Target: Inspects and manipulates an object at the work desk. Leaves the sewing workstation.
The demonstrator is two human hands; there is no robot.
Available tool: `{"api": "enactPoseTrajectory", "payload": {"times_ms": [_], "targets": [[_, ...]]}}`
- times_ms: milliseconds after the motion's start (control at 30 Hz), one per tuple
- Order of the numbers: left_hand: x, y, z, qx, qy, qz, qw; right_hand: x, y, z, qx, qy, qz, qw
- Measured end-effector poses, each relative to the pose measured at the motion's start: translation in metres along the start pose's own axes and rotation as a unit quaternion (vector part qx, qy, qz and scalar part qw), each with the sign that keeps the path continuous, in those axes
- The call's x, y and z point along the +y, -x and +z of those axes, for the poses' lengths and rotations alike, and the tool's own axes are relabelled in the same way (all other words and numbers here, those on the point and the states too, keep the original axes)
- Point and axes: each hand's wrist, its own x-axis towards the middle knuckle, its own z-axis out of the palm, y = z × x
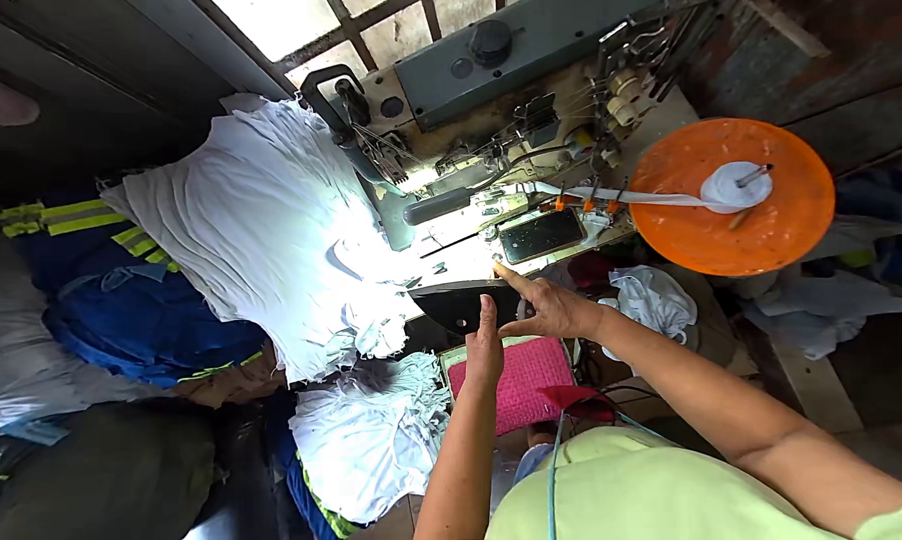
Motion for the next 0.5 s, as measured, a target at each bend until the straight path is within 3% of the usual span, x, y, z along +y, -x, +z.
{"api": "enactPoseTrajectory", "payload": {"times_ms": [500], "targets": [[-0.018,0.0,-0.01,-0.018,-0.062,0.069,0.996,0.006,0.005,0.006,0.02,-0.009,-0.043,0.999]]}}
